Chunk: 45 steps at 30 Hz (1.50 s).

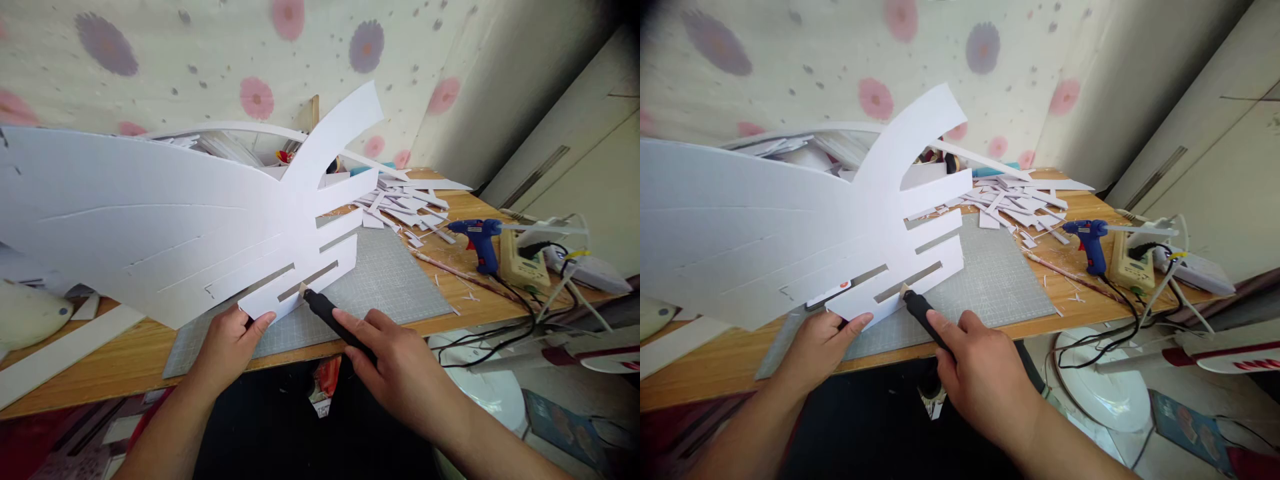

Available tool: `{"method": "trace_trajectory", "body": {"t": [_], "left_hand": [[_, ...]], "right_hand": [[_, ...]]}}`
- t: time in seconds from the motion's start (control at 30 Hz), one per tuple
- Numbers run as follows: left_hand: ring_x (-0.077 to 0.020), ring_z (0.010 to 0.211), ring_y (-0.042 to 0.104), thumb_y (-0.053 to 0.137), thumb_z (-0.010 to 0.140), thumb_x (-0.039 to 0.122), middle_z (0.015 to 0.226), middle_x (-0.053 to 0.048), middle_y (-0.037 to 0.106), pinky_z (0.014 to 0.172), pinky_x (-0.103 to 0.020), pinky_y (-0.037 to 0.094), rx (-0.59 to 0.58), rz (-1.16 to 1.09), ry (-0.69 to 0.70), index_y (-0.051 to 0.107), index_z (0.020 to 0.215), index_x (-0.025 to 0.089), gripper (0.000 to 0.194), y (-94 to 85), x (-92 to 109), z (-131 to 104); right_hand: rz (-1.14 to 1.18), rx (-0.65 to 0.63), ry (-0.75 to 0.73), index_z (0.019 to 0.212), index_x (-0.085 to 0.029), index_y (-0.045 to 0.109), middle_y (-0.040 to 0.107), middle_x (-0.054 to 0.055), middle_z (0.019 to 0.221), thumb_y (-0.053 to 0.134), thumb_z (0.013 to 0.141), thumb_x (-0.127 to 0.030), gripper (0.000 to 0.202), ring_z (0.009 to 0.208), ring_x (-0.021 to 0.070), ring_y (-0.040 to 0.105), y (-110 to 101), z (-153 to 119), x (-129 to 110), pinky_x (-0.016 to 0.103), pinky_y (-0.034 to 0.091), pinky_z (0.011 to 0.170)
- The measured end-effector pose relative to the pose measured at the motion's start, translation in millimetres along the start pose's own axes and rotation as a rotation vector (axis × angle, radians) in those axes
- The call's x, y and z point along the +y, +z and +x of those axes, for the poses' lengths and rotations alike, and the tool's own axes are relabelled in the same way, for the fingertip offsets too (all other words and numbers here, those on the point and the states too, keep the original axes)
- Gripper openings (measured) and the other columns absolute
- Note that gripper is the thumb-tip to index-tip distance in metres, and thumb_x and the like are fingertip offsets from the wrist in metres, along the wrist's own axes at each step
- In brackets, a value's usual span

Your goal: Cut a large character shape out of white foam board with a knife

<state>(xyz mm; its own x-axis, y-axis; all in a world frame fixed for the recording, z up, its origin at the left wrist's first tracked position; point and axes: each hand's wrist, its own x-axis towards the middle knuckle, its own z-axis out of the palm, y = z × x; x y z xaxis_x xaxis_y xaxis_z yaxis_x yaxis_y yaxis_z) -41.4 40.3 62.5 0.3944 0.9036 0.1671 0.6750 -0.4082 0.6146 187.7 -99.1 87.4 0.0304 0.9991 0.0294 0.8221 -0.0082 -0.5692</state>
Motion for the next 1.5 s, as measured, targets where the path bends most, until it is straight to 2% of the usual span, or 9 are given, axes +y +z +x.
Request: {"method": "trace_trajectory", "body": {"t": [0.17,0.43,0.63,0.77,0.87,0.97,1.07,1.3,1.5], "left_hand": [[-0.0198,0.053,0.054,0.048,0.079,0.059,0.055,-0.002,0.057,0.051,-0.03,0.04,-0.002,0.023,-0.018,0.053,0.055,0.022,0.045,-0.4,-1,0],[-0.0161,0.05,0.049,0.051,0.081,0.055,0.052,0.001,0.05,0.051,-0.028,0.04,0.027,0.006,0.043,0.045,0.05,0.022,0.045,-0.5,0,0],[-0.0161,0.053,0.052,0.053,0.086,0.052,0.056,0.002,0.053,0.051,-0.027,0.04,0.008,0.036,0.082,0.05,0.055,0.021,0.043,-0.4,-7,-2],[-0.0143,0.049,0.046,0.055,0.083,0.052,0.051,0.004,0.045,0.051,-0.027,0.039,0.081,-0.01,0.113,0.038,0.049,0.023,0.048,3.5,-7,-2],[-0.0142,0.05,0.046,0.056,0.082,0.052,0.052,0.004,0.044,0.052,-0.027,0.037,0.125,-0.037,0.074,0.035,0.049,0.023,0.049,5.5,-5,-4],[-0.0143,0.051,0.047,0.056,0.082,0.053,0.053,0.004,0.046,0.052,-0.027,0.036,0.122,-0.054,0.029,0.039,0.052,0.022,0.046,6.0,-2,-6],[-0.0155,0.054,0.05,0.056,0.083,0.054,0.056,0.004,0.051,0.054,-0.027,0.039,0.128,-0.095,0.031,0.052,0.058,0.022,0.04,6.5,0,-8],[-0.0168,0.06,0.06,0.055,0.085,0.054,0.065,0.003,0.065,0.057,-0.025,0.045,0.248,-0.134,0.071,0.067,0.078,0.022,0.035,-5.6,-2,-14],[-0.0162,0.057,0.062,0.054,0.086,0.057,0.061,0.003,0.067,0.054,-0.024,0.046,0.226,-0.074,0.102,0.063,0.065,0.022,0.041,-20.5,2,-15]], "right_hand": [[0.055,0.004,-0.01,0.142,-0.025,0.054,0.064,0.007,0.09,0.05,0.091,-0.02,0.051,0.074,0.0208,0.065,-8,0,6,0.033,0.05,0.068],[-0.008,-0.021,-0.027,0.142,-0.025,0.054,0.063,0.007,0.094,0.052,0.092,-0.019,0.05,0.076,0.0203,0.065,-17,3,15,0.033,0.048,0.071],[-0.082,-0.063,-0.035,0.143,-0.028,0.052,0.062,0.006,0.094,0.052,0.093,-0.021,0.051,0.077,0.021,0.064,-25,5,18,0.033,0.047,0.071],[-0.137,-0.058,-0.055,0.144,-0.03,0.051,0.062,0.006,0.095,0.051,0.092,-0.021,0.052,0.075,0.0212,0.064,-28,7,20,0.033,0.047,0.07],[-0.196,-0.051,-0.063,0.143,-0.031,0.051,0.062,0.006,0.095,0.051,0.092,-0.022,0.052,0.073,0.0206,0.064,-30,8,24,0.032,0.046,0.067],[-0.259,-0.048,-0.074,0.144,-0.032,0.05,0.061,0.005,0.094,0.05,0.092,-0.022,0.053,0.072,0.0196,0.064,-32,8,27,0.031,0.046,0.065],[-0.327,-0.032,-0.104,0.145,-0.032,0.049,0.061,0.005,0.095,0.049,0.092,-0.021,0.053,0.072,0.0188,0.064,-34,7,29,0.029,0.045,0.064],[-0.377,0.031,-0.119,0.145,-0.03,0.049,0.062,0.006,0.093,0.048,0.094,-0.022,0.051,0.07,0.0176,0.063,-42,6,41,0.028,0.045,0.064],[-0.156,0.013,-0.152,0.143,-0.026,0.052,0.061,0.006,0.091,0.048,0.095,-0.022,0.048,0.072,0.0168,0.06,-50,1,37,0.028,0.045,0.067]]}}
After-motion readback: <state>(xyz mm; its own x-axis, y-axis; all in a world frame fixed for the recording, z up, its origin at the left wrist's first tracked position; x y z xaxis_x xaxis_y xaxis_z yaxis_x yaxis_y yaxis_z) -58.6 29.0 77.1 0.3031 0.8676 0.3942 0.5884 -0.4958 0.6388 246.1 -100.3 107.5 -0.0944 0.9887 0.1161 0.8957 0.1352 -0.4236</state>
